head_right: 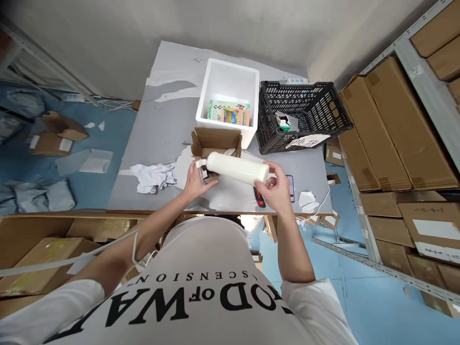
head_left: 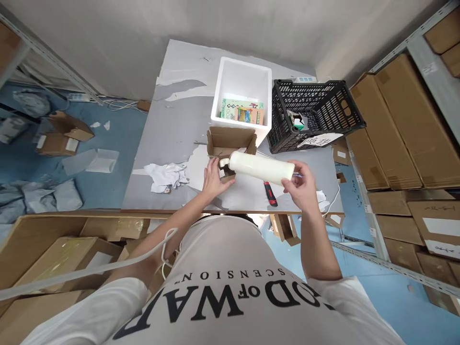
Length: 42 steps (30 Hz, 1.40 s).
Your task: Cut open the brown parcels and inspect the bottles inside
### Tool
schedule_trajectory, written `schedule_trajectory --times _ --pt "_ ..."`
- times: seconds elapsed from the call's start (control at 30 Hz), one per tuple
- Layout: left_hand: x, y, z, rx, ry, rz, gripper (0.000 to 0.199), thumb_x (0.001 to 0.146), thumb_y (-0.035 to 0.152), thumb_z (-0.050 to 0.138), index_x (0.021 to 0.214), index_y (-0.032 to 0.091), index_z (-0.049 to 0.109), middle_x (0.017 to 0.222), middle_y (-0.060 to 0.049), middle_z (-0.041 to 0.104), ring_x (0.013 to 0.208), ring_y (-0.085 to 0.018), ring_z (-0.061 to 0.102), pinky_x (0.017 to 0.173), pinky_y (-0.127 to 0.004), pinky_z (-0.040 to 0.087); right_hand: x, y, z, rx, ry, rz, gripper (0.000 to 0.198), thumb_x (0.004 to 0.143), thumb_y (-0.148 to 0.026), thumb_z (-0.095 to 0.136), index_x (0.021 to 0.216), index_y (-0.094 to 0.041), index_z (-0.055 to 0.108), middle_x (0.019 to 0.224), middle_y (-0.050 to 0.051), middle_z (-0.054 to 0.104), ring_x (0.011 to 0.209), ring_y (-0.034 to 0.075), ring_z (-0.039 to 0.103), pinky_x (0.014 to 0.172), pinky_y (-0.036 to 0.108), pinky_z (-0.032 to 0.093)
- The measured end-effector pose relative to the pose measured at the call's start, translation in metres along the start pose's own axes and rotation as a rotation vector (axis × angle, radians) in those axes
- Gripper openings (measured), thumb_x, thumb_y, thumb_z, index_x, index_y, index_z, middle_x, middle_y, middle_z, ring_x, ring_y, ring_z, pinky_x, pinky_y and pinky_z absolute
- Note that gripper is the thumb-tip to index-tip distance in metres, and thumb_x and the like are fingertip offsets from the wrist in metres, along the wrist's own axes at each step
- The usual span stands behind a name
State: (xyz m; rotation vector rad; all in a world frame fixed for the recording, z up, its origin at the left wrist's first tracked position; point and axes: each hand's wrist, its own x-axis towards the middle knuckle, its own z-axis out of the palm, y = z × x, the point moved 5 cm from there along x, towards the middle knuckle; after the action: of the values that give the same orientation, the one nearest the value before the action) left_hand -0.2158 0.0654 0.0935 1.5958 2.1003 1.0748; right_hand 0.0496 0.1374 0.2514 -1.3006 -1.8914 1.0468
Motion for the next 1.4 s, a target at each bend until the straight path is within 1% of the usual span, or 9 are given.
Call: schedule_trajectory --times 0.17,0.33,0.53,0.67,0.83,0.97,1.13,1.3,1.4 --pt "-0.019 0.047 -0.028 -0.123 0.105 0.095 0.070 0.090 0.055 0.051 0.148 0.024 0.026 0.158 -0.019 0.023 0.150 -0.035 0.015 0.116 -0.062 0.022 -0.030 0.055 0.051 0.699 0.059 0.293 0.051 0.073 -0.052 0.058 0.117 -0.030 0.043 0.106 0.002 0.058 0.076 0.015 0.061 0.066 0.036 0.060" --pt "-0.023 0.101 -0.004 -0.656 -0.358 0.192 0.082 0.085 0.068 0.050 0.149 0.021 0.028 0.140 -0.017 0.051 0.127 -0.030 0.054 0.100 -0.045 0.051 -0.051 0.052 0.119 1.012 -0.009 0.503 0.045 0.083 -0.059 0.040 0.107 -0.024 0.054 0.088 0.005 0.065 0.071 0.017 0.061 0.079 0.039 0.059" --pt "-0.027 0.094 0.009 -1.074 -0.389 -0.229 0.081 0.066 0.053 0.080 0.132 0.022 0.043 0.109 -0.009 0.067 0.074 -0.017 0.068 0.058 -0.026 0.054 -0.067 0.048 0.163 1.350 -0.250 0.646 0.054 0.081 -0.064 0.047 0.111 -0.022 0.062 0.098 0.007 0.070 0.087 0.021 0.064 0.086 0.042 0.057" --pt "-0.029 0.086 0.005 -1.138 -0.255 -0.314 0.077 0.056 0.040 0.088 0.119 0.020 0.049 0.107 -0.007 0.067 0.092 -0.019 0.067 0.078 -0.029 0.055 -0.053 0.068 0.142 1.029 -0.297 0.510 0.055 0.080 -0.064 0.054 0.115 -0.023 0.061 0.112 0.009 0.067 0.108 0.026 0.060 0.096 0.048 0.049" --pt "-0.030 0.084 0.004 -1.005 -0.193 -0.358 0.083 0.050 0.035 0.091 0.120 0.019 0.048 0.116 -0.011 0.064 0.106 -0.024 0.063 0.088 -0.036 0.051 0.013 0.047 0.050 0.357 0.105 0.008 0.065 0.076 -0.071 0.058 0.125 -0.029 0.052 0.138 0.009 0.049 0.124 0.027 0.049 0.105 0.048 0.039" --pt "-0.039 0.089 0.007 -0.927 -0.223 -0.315 0.085 0.049 0.037 0.091 0.121 0.019 0.050 0.117 -0.012 0.063 0.109 -0.025 0.061 0.093 -0.039 0.049 0.063 -0.004 0.022 0.150 -0.084 -0.256 0.049 0.075 -0.065 0.066 0.103 -0.025 0.060 0.122 0.007 0.058 0.117 0.026 0.052 0.103 0.045 0.039" --pt "-0.052 0.093 0.010 -0.888 -0.275 -0.293 0.088 0.048 0.037 0.092 0.124 0.020 0.051 0.116 -0.011 0.063 0.107 -0.026 0.060 0.090 -0.039 0.050 0.087 -0.013 0.043 0.304 -0.448 -0.173 0.047 0.069 -0.060 0.075 0.084 -0.022 0.053 0.085 0.000 0.059 0.078 0.014 0.054 0.074 0.030 0.047" --pt "-0.059 0.090 0.013 -1.112 -0.303 -0.367 0.090 0.046 0.040 0.093 0.124 0.022 0.052 0.124 -0.011 0.061 0.118 -0.028 0.056 0.099 -0.041 0.045 0.087 0.001 0.053 0.460 -0.442 -0.078 0.045 0.067 -0.055 0.079 0.083 -0.024 0.050 0.080 -0.003 0.056 0.068 0.011 0.050 0.061 0.025 0.043" --pt "-0.069 0.095 0.018 -1.455 -0.532 -0.596 0.079 0.064 0.067 0.074 0.124 0.020 0.054 0.126 -0.014 0.062 0.118 -0.032 0.058 0.099 -0.047 0.046 0.087 0.005 0.051 0.537 -0.389 -0.059 0.046 0.067 -0.056 0.078 0.086 -0.026 0.050 0.082 -0.003 0.057 0.069 0.013 0.053 0.060 0.026 0.045"
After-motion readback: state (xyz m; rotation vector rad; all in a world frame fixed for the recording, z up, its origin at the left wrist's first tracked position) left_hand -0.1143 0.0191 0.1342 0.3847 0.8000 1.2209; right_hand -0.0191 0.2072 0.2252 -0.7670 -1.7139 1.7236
